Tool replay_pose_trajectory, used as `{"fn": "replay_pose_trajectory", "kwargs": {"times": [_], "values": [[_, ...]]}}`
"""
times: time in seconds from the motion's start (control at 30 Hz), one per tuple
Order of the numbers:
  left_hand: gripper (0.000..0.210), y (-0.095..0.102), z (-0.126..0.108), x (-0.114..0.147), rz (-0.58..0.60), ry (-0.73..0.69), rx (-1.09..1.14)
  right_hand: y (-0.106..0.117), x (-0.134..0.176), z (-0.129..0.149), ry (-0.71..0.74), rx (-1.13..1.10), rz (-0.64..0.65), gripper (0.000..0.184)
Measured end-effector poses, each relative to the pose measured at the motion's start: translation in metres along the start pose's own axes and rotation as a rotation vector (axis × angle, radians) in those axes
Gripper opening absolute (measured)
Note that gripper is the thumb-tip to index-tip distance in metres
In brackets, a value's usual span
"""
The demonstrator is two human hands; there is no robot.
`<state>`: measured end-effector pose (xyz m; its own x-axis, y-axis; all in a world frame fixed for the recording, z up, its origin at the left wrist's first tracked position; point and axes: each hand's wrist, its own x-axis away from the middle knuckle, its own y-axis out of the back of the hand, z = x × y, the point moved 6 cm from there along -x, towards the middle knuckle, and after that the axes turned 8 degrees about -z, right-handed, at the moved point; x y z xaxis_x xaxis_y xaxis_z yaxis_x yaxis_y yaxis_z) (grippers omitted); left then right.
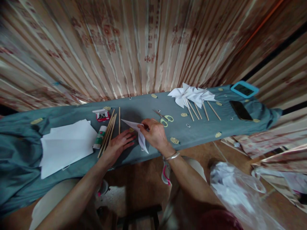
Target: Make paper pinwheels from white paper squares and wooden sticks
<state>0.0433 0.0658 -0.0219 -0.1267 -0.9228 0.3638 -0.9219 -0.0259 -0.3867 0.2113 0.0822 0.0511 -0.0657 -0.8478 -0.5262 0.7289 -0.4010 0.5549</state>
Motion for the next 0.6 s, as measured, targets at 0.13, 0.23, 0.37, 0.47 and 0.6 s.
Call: {"fn": "replay_pose_trajectory", "kwargs": {"times": [0.13, 0.23, 0.37, 0.47, 0.6], "values": [[0.056, -0.007, 0.002, 0.0, 0.084, -0.028, 0.069, -0.015, 0.017, 0.034, 0.246, 0.089, 0.098, 0.019], [0.051, -0.006, 0.0, 0.0, 0.068, -0.015, 0.089, -0.022, 0.024, 0.044, 0.297, 0.069, 0.123, 0.018], [0.059, -0.002, 0.0, 0.0, 0.038, -0.004, 0.056, -0.018, 0.018, 0.031, 0.157, -0.039, 0.109, 0.015], [0.066, 0.004, 0.001, -0.002, -0.042, -0.067, -0.061, -0.013, 0.006, -0.004, -0.086, -0.109, 0.063, 0.019], [0.086, 0.01, 0.002, -0.003, -0.097, -0.223, -0.223, -0.01, -0.008, -0.049, -0.248, -0.016, -0.011, 0.045]]}}
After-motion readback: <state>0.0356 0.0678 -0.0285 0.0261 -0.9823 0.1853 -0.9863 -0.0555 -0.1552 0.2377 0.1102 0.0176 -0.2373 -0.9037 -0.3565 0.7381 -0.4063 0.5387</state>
